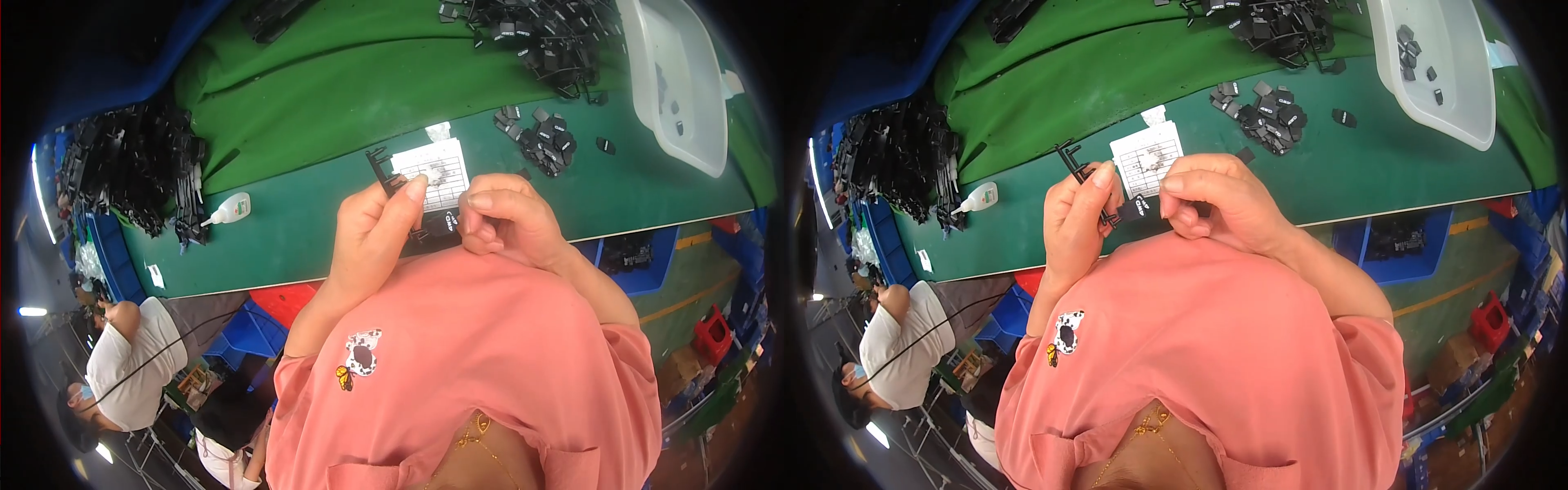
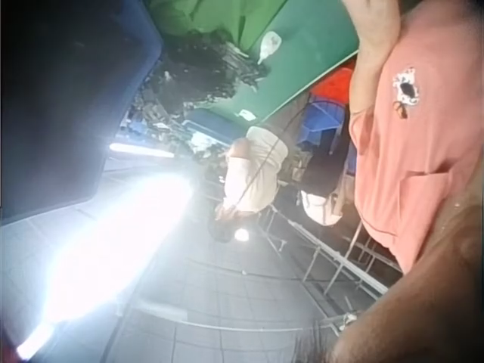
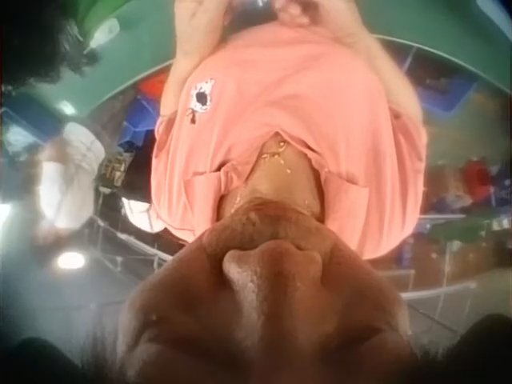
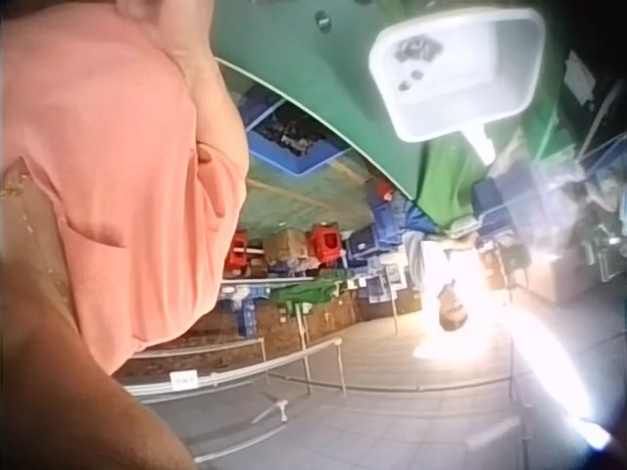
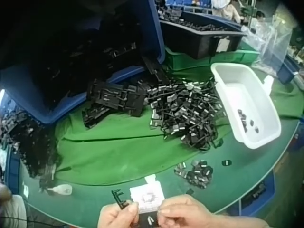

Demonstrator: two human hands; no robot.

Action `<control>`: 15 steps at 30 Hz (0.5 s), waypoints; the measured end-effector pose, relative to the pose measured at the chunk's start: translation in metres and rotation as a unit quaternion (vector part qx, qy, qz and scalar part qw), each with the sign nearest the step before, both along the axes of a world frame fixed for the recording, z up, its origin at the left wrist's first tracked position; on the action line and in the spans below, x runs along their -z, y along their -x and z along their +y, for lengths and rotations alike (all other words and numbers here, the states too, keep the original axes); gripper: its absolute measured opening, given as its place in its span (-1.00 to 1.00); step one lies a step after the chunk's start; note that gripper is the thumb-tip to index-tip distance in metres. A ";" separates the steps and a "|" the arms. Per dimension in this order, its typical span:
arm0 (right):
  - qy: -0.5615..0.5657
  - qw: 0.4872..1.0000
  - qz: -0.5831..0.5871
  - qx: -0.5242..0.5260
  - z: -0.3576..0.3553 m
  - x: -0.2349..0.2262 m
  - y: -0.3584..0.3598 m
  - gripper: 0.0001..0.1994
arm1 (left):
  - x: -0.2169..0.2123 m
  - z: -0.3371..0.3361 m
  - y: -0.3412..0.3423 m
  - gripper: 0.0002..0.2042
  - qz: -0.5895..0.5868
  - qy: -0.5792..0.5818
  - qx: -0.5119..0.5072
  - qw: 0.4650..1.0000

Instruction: The person assembles small black plastic components by hand at a factory workbench.

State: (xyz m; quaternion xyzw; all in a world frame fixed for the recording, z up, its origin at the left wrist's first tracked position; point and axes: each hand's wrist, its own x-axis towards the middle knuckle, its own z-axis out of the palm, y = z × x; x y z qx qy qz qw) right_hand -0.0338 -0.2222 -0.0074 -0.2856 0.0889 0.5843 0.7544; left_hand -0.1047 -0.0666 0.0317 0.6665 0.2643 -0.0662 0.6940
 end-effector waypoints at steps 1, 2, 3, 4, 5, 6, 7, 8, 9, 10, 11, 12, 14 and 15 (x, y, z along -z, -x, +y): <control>-0.001 1.000 0.000 -0.001 0.001 -0.002 0.000 -0.66 | -0.001 -0.001 -0.001 -0.66 -0.007 -0.015 0.011 1.000; 0.034 0.999 -0.034 -0.020 0.002 -0.007 -0.001 -0.68 | -0.002 -0.001 -0.002 -0.66 -0.014 -0.030 0.022 0.999; 0.068 0.994 -0.069 -0.040 0.003 -0.010 -0.002 -0.70 | -0.002 0.000 -0.003 -0.66 -0.013 -0.031 0.021 0.999; 0.068 0.995 -0.068 -0.041 0.004 -0.013 -0.002 -0.70 | -0.003 -0.001 -0.003 -0.72 -0.012 -0.032 0.035 0.999; 0.080 0.984 -0.133 -0.084 0.005 -0.015 -0.003 -0.72 | -0.003 0.000 -0.004 -0.75 -0.011 -0.033 0.049 0.998; 0.092 0.968 -0.198 -0.127 0.006 -0.015 -0.003 -0.74 | -0.001 0.002 -0.001 -0.74 0.005 -0.034 0.074 0.997; 0.073 0.964 -0.213 -0.144 0.005 -0.012 -0.003 -0.76 | 0.000 0.002 -0.002 -0.74 0.006 -0.033 0.075 0.997; 0.073 0.964 -0.212 -0.144 0.004 -0.012 -0.003 -0.76 | -0.001 0.002 -0.002 -0.72 0.006 0.003 0.057 0.998; 0.071 0.966 -0.208 -0.134 0.003 -0.012 -0.003 -0.76 | 0.000 0.002 -0.002 -0.70 0.006 0.040 0.040 0.998; 0.070 0.969 -0.204 -0.123 0.003 -0.012 -0.003 -0.76 | 0.001 0.004 -0.002 -0.70 0.006 0.040 0.040 0.998; 0.070 0.969 -0.204 -0.123 0.003 -0.012 -0.003 -0.76 | 0.004 0.008 -0.001 -0.68 0.068 0.103 0.066 0.990; 0.070 0.970 -0.199 -0.123 0.002 -0.011 -0.002 -0.77 | 0.006 0.011 -0.001 -0.66 0.129 0.166 0.091 0.973; 0.071 0.971 -0.194 -0.123 0.002 -0.010 -0.001 -0.77 | 0.007 0.005 -0.001 -0.64 0.137 0.181 0.098 0.969; 0.076 0.968 -0.199 -0.135 0.002 -0.010 -0.001 -0.74 | 0.010 0.006 0.002 -0.65 0.129 0.191 0.097 0.968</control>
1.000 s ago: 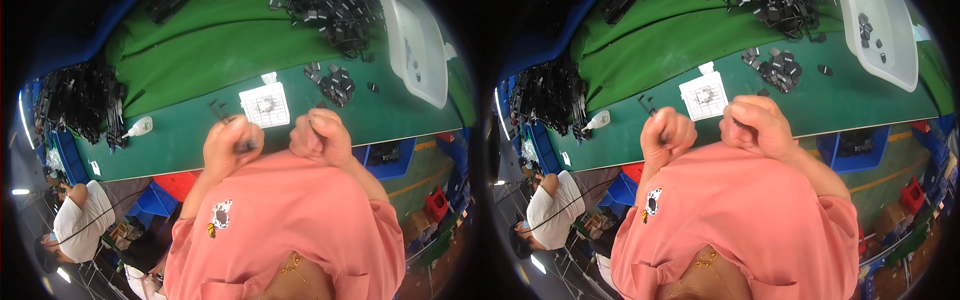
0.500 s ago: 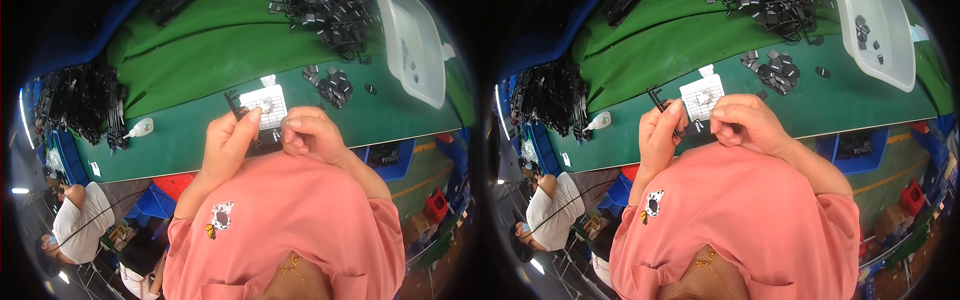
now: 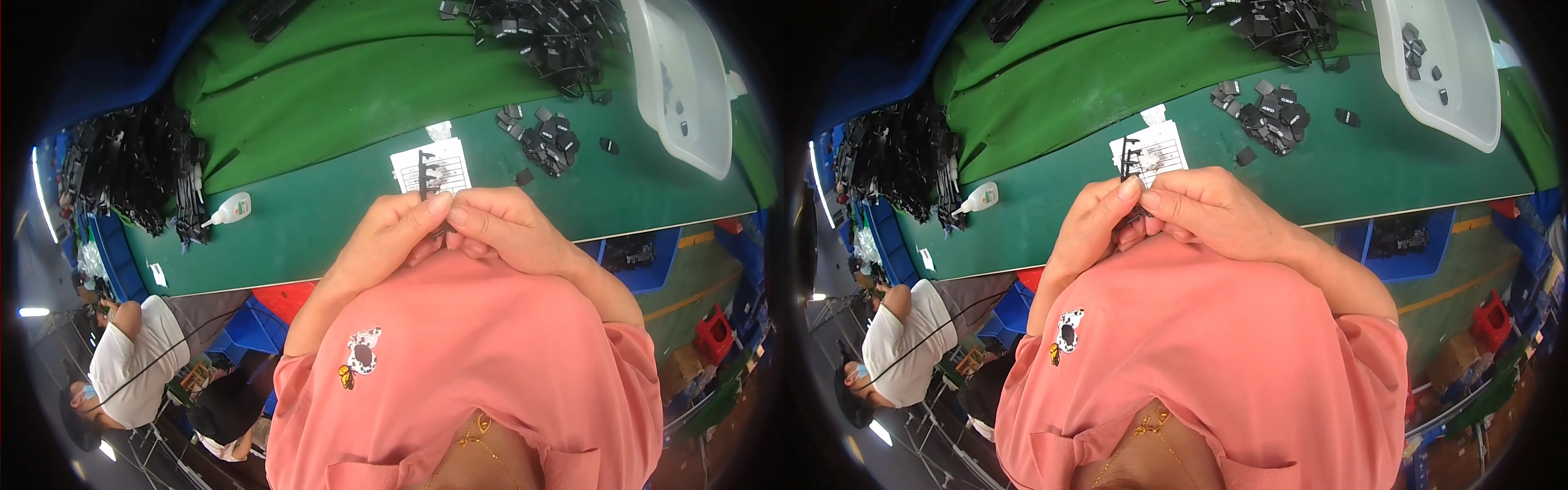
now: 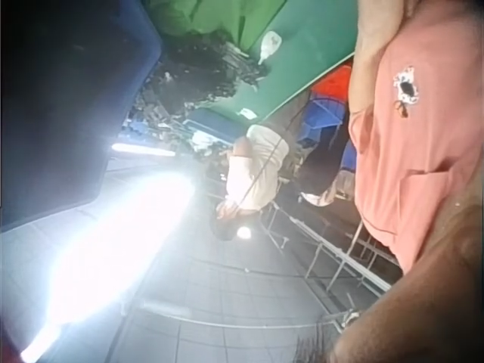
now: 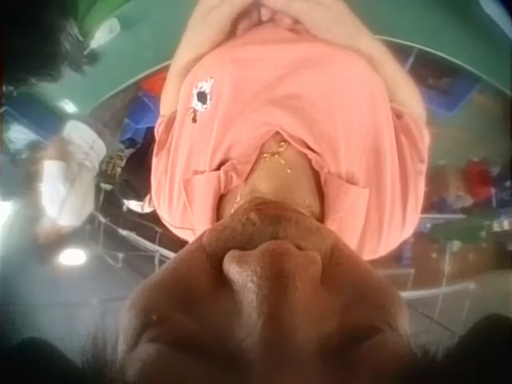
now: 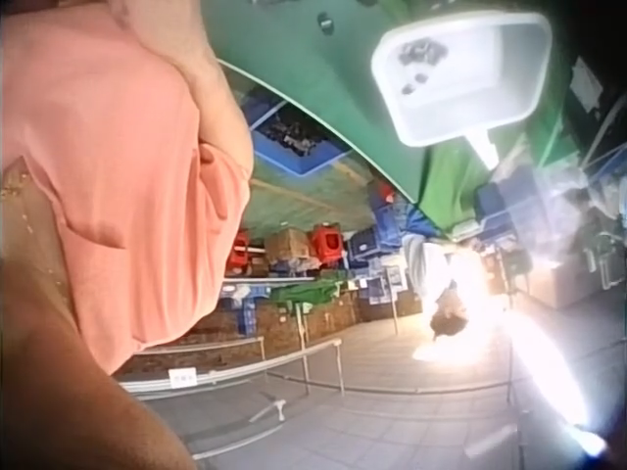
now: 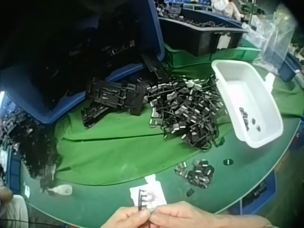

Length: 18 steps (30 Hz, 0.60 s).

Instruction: The person assembles small black plastic components by hand at a factory workbench.

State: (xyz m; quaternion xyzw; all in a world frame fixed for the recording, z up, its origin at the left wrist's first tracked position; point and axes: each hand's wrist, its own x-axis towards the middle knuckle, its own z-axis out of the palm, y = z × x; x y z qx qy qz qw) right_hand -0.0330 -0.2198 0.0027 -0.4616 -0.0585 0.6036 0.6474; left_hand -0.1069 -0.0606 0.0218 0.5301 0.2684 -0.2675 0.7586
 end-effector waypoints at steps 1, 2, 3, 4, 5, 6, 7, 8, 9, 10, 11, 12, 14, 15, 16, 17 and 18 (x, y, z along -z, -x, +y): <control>0.007 1.000 -0.005 -0.010 0.000 0.000 -0.001 -0.72 | 0.002 0.001 0.001 -0.67 -0.007 0.010 -0.003 1.000; 0.007 1.000 -0.005 -0.009 0.000 -0.001 -0.001 -0.72 | -0.001 0.003 0.000 -0.71 0.011 0.010 0.017 1.000; -0.007 1.000 -0.002 0.004 0.000 -0.002 -0.002 -0.72 | -0.005 0.005 0.000 -0.74 0.030 0.010 0.037 0.999; -0.023 1.000 0.000 0.016 0.001 -0.004 -0.003 -0.72 | -0.002 0.007 0.005 -0.83 0.001 0.069 0.016 0.998; -0.023 1.000 0.000 0.016 0.001 -0.006 -0.003 -0.72 | -0.001 0.006 0.006 -0.83 0.001 0.068 0.016 0.998; -0.024 1.000 -0.007 0.016 0.002 -0.008 -0.004 -0.71 | -0.002 0.004 0.004 -0.83 0.007 0.062 0.014 0.998; -0.023 0.999 -0.015 0.018 0.002 -0.008 -0.005 -0.70 | -0.003 0.001 0.002 -0.83 0.014 0.057 0.013 0.998; -0.023 0.999 -0.015 0.018 0.001 -0.007 -0.004 -0.70 | -0.005 -0.001 0.000 -0.83 0.013 0.057 0.013 0.998; -0.019 0.999 -0.039 0.019 0.001 -0.004 -0.004 -0.70 | -0.009 -0.002 -0.003 -0.82 -0.014 0.015 0.028 0.999; -0.016 0.998 -0.062 0.020 0.000 -0.002 -0.004 -0.70 | -0.012 -0.003 -0.005 -0.81 -0.041 -0.028 0.043 0.998; -0.016 0.998 -0.064 0.021 -0.001 -0.002 -0.004 -0.70 | -0.010 -0.003 -0.004 -0.81 -0.042 -0.028 0.043 0.998; -0.015 0.997 -0.074 0.023 -0.001 -0.002 -0.005 -0.71 | -0.006 -0.003 -0.001 -0.79 -0.047 -0.064 0.063 0.995; -0.013 0.996 -0.089 0.029 -0.002 0.001 -0.003 -0.72 | -0.007 -0.002 -0.002 -0.77 -0.056 -0.041 0.059 0.996; -0.054 0.995 -0.071 0.038 -0.002 0.004 0.002 -0.73 | -0.010 -0.003 -0.004 -0.75 -0.060 0.018 0.036 0.997; -0.093 0.993 -0.056 0.049 -0.005 0.006 0.003 -0.74 | -0.009 -0.004 -0.002 -0.71 -0.058 0.043 0.031 0.997; -0.096 0.994 -0.043 0.024 -0.009 0.006 0.000 -0.77 | -0.008 -0.002 -0.002 -0.70 -0.065 0.061 0.032 0.995; -0.087 0.996 -0.032 0.006 -0.009 0.004 -0.001 -0.77 | -0.007 0.000 0.000 -0.69 -0.072 0.080 0.034 0.994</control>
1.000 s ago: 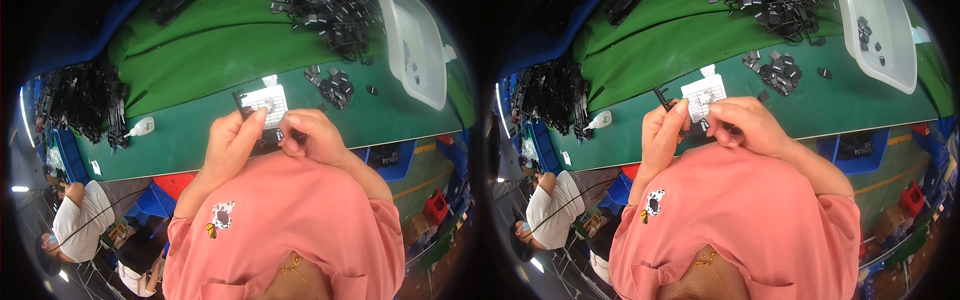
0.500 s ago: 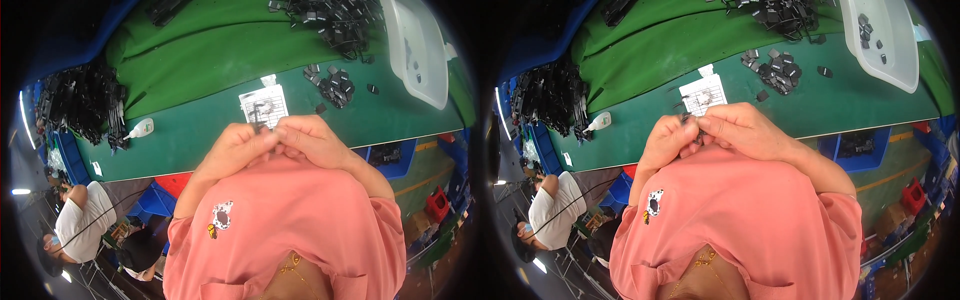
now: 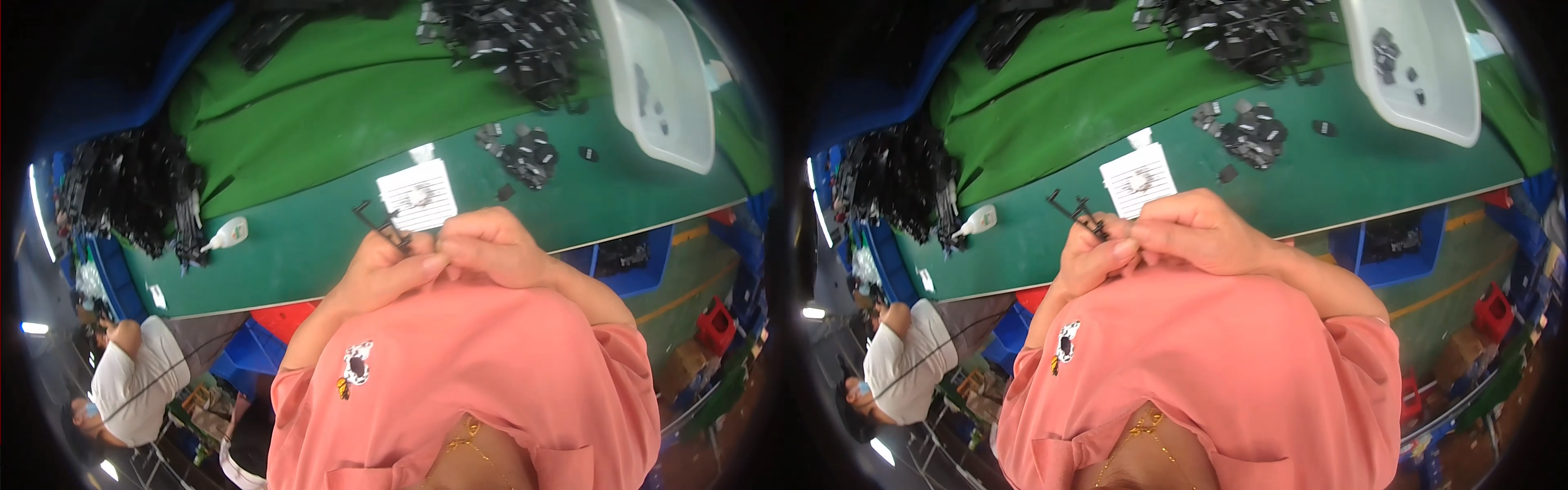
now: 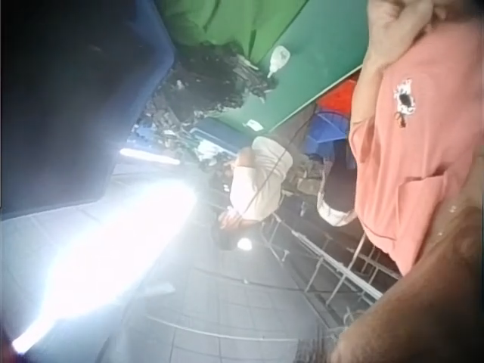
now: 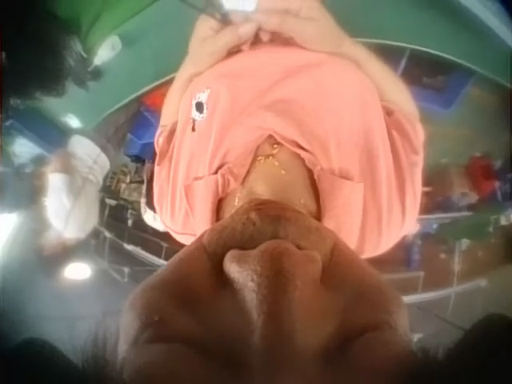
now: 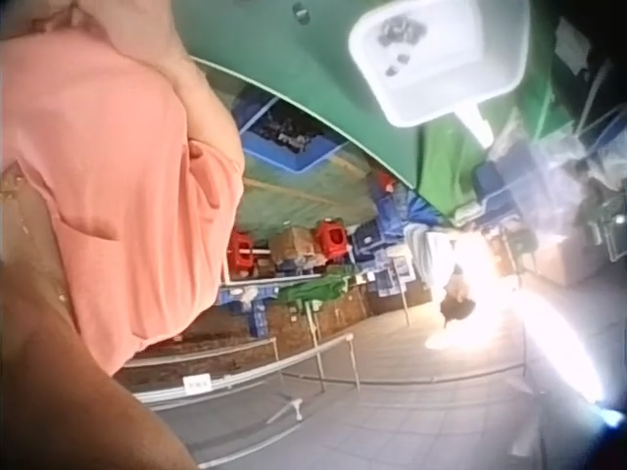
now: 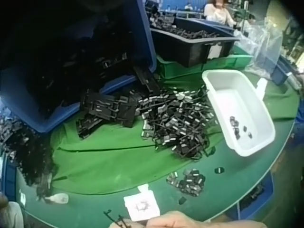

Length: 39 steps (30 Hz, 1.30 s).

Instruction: The person assembles small black plastic components by hand at a factory workbench.

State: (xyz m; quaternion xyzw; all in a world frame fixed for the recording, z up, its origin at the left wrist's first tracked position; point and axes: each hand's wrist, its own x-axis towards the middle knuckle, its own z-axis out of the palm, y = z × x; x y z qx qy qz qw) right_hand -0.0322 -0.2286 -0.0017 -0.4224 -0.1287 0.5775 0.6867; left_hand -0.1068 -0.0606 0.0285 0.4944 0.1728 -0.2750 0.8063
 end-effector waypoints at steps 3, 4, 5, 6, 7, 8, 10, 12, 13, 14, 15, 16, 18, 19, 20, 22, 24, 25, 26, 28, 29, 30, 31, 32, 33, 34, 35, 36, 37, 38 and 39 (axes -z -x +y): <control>-0.014 0.998 0.052 -0.023 -0.002 -0.001 0.004 -0.77 | 0.011 -0.002 0.010 -0.72 -0.054 -0.013 -0.006 0.998; -0.034 0.996 0.074 -0.028 -0.001 -0.001 0.005 -0.77 | 0.009 -0.004 0.012 -0.76 -0.038 0.019 -0.024 0.999; -0.033 0.999 0.035 -0.024 -0.001 -0.004 0.005 -0.75 | 0.010 -0.004 0.012 -0.76 -0.041 0.024 -0.019 0.999; -0.029 0.999 0.032 -0.019 -0.004 -0.004 0.008 -0.75 | 0.012 -0.004 0.011 -0.73 -0.041 0.060 -0.012 0.997; -0.040 0.985 0.157 0.059 -0.005 -0.003 0.013 -0.73 | 0.013 -0.004 0.011 -0.71 -0.042 0.093 -0.007 0.995; -0.051 0.949 0.279 0.136 -0.006 -0.003 0.014 -0.71 | 0.017 -0.008 0.009 -0.68 -0.093 0.196 -0.107 0.970; -0.119 0.926 0.262 0.243 -0.014 0.003 0.005 -0.69 | 0.025 -0.011 0.005 -0.64 -0.184 0.305 -0.188 0.915; -0.169 0.915 0.220 0.293 -0.018 0.013 -0.002 -0.69 | 0.021 -0.010 0.000 -0.65 -0.151 0.262 -0.212 0.929; -0.167 0.916 0.215 0.295 -0.022 0.012 -0.007 -0.69 | 0.020 -0.010 -0.001 -0.66 -0.115 0.214 -0.241 0.940; -0.167 0.906 0.221 0.319 -0.025 0.008 -0.013 -0.71 | 0.020 -0.007 -0.003 -0.66 -0.128 0.187 -0.212 0.951; -0.169 0.896 0.227 0.342 -0.029 0.003 -0.021 -0.73 | 0.017 -0.004 -0.005 -0.66 -0.126 0.157 -0.178 0.963; -0.178 0.897 0.186 0.360 -0.037 -0.006 -0.034 -0.73 | 0.014 -0.001 -0.005 -0.66 -0.124 0.121 -0.146 0.974; -0.161 0.893 0.051 0.417 -0.055 -0.034 -0.062 -0.74 | 0.011 0.001 -0.005 -0.67 -0.106 0.079 -0.125 0.983; -0.145 0.889 -0.024 0.433 -0.064 -0.046 -0.079 -0.74 | 0.007 0.002 -0.006 -0.67 -0.100 0.053 -0.117 0.987; -0.097 0.872 -0.126 0.463 -0.072 -0.055 -0.094 -0.74 | 0.005 -0.003 -0.010 -0.65 -0.120 0.020 -0.113 0.986; 0.180 0.734 -0.380 0.533 -0.085 -0.058 -0.121 -0.72 | -0.003 -0.001 -0.015 -0.66 -0.078 -0.068 -0.065 0.993; 0.289 0.656 -0.567 0.406 -0.094 -0.060 -0.133 -0.78 | -0.013 0.004 -0.024 -0.68 -0.038 -0.109 -0.001 0.993; 0.337 0.591 -0.663 0.312 -0.104 -0.050 -0.142 -0.82 | -0.017 0.003 -0.030 -0.69 -0.040 -0.124 0.012 0.991; 0.389 0.539 -0.701 0.259 -0.107 -0.046 -0.142 -0.90 | -0.022 0.003 -0.036 -0.70 -0.043 -0.139 0.023 0.989; 0.373 0.533 -0.707 0.278 -0.107 -0.038 -0.139 -0.90 | -0.029 0.007 -0.054 -0.70 -0.067 -0.147 0.071 0.984; 0.382 0.518 -0.710 0.284 -0.107 -0.037 -0.137 -0.90 | -0.033 0.008 -0.063 -0.70 -0.068 -0.146 0.126 0.979; 0.383 0.528 -0.707 0.275 -0.107 -0.039 -0.137 -0.90 | -0.042 0.007 -0.078 -0.69 -0.068 -0.180 0.148 0.970; 0.385 0.539 -0.701 0.265 -0.107 -0.042 -0.136 -0.89 | -0.056 0.004 -0.096 -0.69 -0.113 -0.218 0.149 0.958; 0.383 0.550 -0.693 0.265 -0.106 -0.043 -0.136 -0.89 | -0.071 0.000 -0.116 -0.70 -0.155 -0.253 0.150 0.943; 0.386 0.548 -0.692 0.268 -0.104 -0.044 -0.136 -0.89 | -0.090 -0.007 -0.139 -0.66 -0.181 -0.283 0.125 0.934; 0.381 0.540 -0.701 0.267 -0.105 -0.044 -0.136 -0.89 | -0.107 -0.013 -0.171 -0.61 -0.264 -0.340 0.148 0.890; 0.372 0.534 -0.712 0.263 -0.104 -0.046 -0.132 -0.89 | -0.113 -0.015 -0.203 -0.57 -0.292 -0.338 0.123 0.886; 0.378 0.533 -0.711 0.260 -0.102 -0.044 -0.128 -0.89 | -0.127 -0.023 -0.235 -0.54 -0.278 -0.228 0.089 0.929; 0.362 0.516 -0.723 0.283 -0.099 -0.044 -0.128 -0.91 | -0.137 -0.025 -0.272 -0.58 -0.335 -0.220 0.083 0.913; 0.346 0.497 -0.734 0.307 -0.097 -0.043 -0.130 -0.93 | -0.152 -0.030 -0.302 -0.62 -0.274 -0.171 0.067 0.944; 0.350 0.497 -0.735 0.301 -0.095 -0.040 -0.130 -0.93 | -0.149 -0.022 -0.342 -0.63 -0.259 -0.200 0.052 0.943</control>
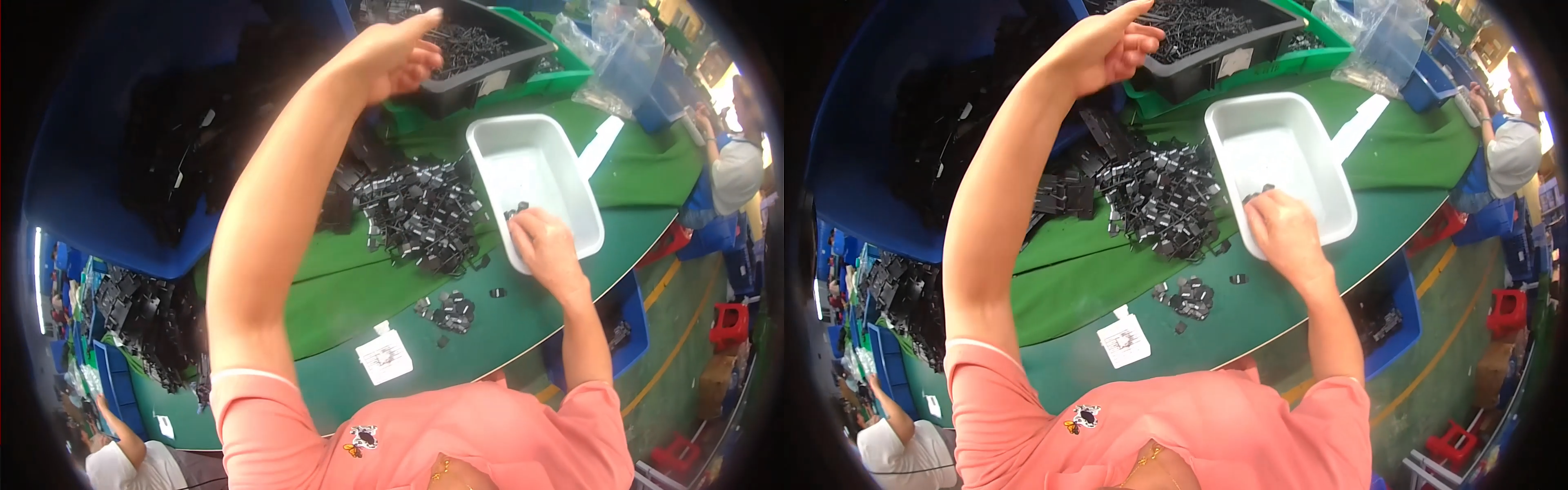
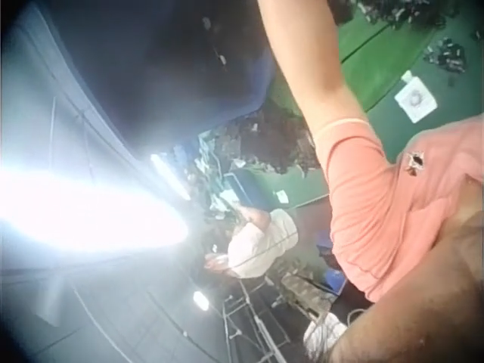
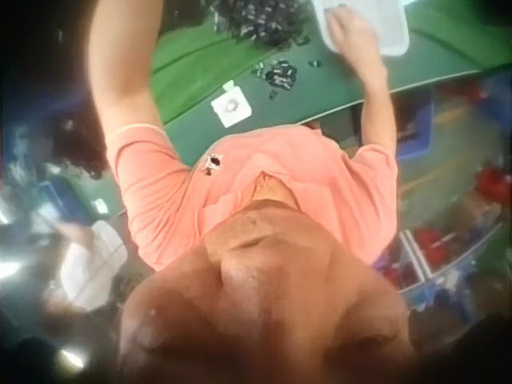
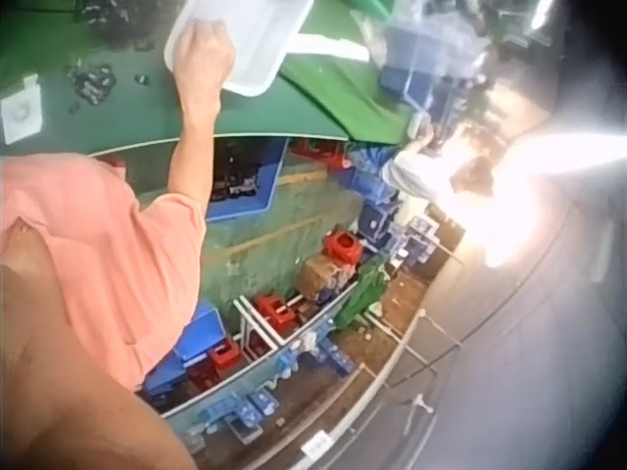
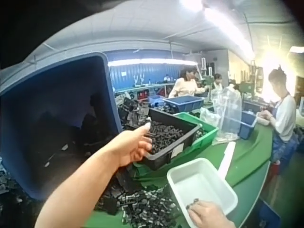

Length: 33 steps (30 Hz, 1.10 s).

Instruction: The person assembles small black plastic components by hand at a factory workbench.

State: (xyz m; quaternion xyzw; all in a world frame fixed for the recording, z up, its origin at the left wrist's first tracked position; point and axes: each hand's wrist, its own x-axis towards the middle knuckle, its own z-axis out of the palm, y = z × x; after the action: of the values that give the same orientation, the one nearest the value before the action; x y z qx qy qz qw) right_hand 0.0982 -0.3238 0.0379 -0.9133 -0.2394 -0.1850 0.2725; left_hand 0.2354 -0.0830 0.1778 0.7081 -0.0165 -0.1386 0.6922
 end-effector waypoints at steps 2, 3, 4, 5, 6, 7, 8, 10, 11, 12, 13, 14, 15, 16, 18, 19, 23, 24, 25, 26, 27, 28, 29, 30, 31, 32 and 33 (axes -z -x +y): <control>-0.021 0.999 0.034 0.000 0.003 -0.001 0.004 -0.92 | 0.008 0.000 -0.026 -0.70 -0.023 -0.028 -0.094 0.995; -0.036 0.999 0.027 -0.013 0.003 0.001 0.001 -0.92 | 0.014 0.008 -0.033 -0.71 -0.036 -0.038 -0.098 0.994; -0.035 0.998 0.039 -0.016 0.002 0.004 0.005 -0.92 | 0.023 0.015 -0.028 -0.72 -0.039 -0.049 -0.098 0.993; -0.037 0.999 0.030 -0.008 -0.001 0.004 0.006 -0.92 | 0.030 0.024 -0.024 -0.78 -0.080 -0.050 -0.096 0.991; -0.041 0.999 0.022 -0.002 -0.003 0.002 0.005 -0.91 | 0.035 0.034 -0.019 -0.79 -0.104 -0.030 -0.073 0.991; -0.055 0.997 0.053 0.018 -0.008 -0.001 0.010 -0.91 | 0.034 0.031 0.003 -0.78 -0.120 -0.049 -0.051 0.990; -0.053 0.997 0.050 0.030 -0.012 -0.003 0.010 -0.91 | 0.044 0.033 0.017 -0.77 -0.131 -0.108 -0.018 0.985; -0.058 0.997 0.034 0.045 -0.016 -0.002 0.011 -0.91 | 0.065 0.039 0.044 -0.78 -0.126 -0.224 0.032 0.966; -0.066 0.996 0.039 0.037 -0.010 -0.001 0.009 -0.91 | 0.082 0.047 0.056 -0.80 -0.146 -0.289 0.032 0.946; -0.098 0.994 0.030 0.030 -0.005 -0.003 0.010 -0.92 | 0.103 0.059 0.062 -0.79 -0.212 -0.363 0.038 0.907; -0.128 0.991 0.020 0.025 -0.003 -0.006 0.010 -0.92 | 0.111 0.061 0.075 -0.79 -0.219 -0.379 0.029 0.899; -0.119 0.993 0.004 0.002 0.000 -0.009 0.012 -0.94 | 0.114 0.061 0.088 -0.75 -0.188 -0.377 0.040 0.906; -0.121 0.993 0.006 0.001 0.004 -0.009 0.013 -0.94 | 0.119 0.059 0.097 -0.76 -0.187 -0.432 0.035 0.881; -0.133 0.991 -0.011 -0.017 0.011 -0.009 0.015 -0.95 | 0.127 0.060 0.103 -0.77 -0.258 -0.483 0.036 0.836; -0.141 0.989 -0.023 -0.047 0.023 -0.009 0.021 -0.92 | 0.141 0.057 0.111 -0.79 -0.339 -0.534 0.031 0.774; -0.132 0.989 -0.022 -0.061 0.028 -0.009 0.023 -0.92 | 0.145 0.055 0.110 -0.79 -0.342 -0.531 0.031 0.775; -0.170 0.979 0.011 -0.116 0.059 -0.009 0.022 -0.94 | 0.152 0.055 0.110 -0.82 -0.376 -0.540 0.006 0.753; -0.194 0.974 0.030 -0.114 0.069 -0.007 0.017 -0.92 | 0.150 0.054 0.116 -0.83 -0.349 -0.517 0.006 0.781; -0.173 0.978 0.029 -0.108 0.078 -0.007 0.010 -0.92 | 0.149 0.053 0.121 -0.84 -0.321 -0.495 0.007 0.808; -0.154 0.983 0.025 -0.100 0.087 -0.008 0.000 -0.92 | 0.144 0.051 0.128 -0.82 -0.290 -0.454 -0.005 0.842; -0.145 0.984 -0.023 -0.102 0.095 -0.002 -0.013 -0.93 | 0.144 0.051 0.133 -0.82 -0.294 -0.454 -0.005 0.841; -0.115 0.988 -0.045 -0.090 0.105 0.003 -0.023 -0.93 | 0.144 0.054 0.141 -0.80 -0.253 -0.398 -0.035 0.881; -0.084 0.991 -0.067 -0.076 0.114 0.005 -0.031 -0.93 | 0.144 0.056 0.147 -0.79 -0.211 -0.338 -0.064 0.915; -0.049 0.996 -0.041 -0.059 0.123 0.004 -0.036 -0.87 | 0.145 0.057 0.152 -0.78 -0.193 -0.315 -0.072 0.926; -0.050 0.996 -0.041 -0.063 0.130 0.003 -0.037 -0.87 | 0.147 0.058 0.157 -0.79 -0.203 -0.309 -0.071 0.926; 0.002 0.999 -0.008 -0.049 0.136 0.003 -0.037 -0.83 | 0.149 0.058 0.162 -0.80 -0.212 -0.302 -0.071 0.927; 0.054 0.998 0.025 -0.034 0.140 0.002 -0.037 -0.79 | 0.149 0.059 0.166 -0.81 -0.214 -0.315 -0.063 0.923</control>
State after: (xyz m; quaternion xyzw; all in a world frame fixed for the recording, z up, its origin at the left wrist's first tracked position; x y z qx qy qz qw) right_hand 0.1349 -0.1842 0.0354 -0.9224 -0.2732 -0.1396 0.2348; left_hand 0.0696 -0.0244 0.0289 0.9019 -0.0751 0.0614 0.4209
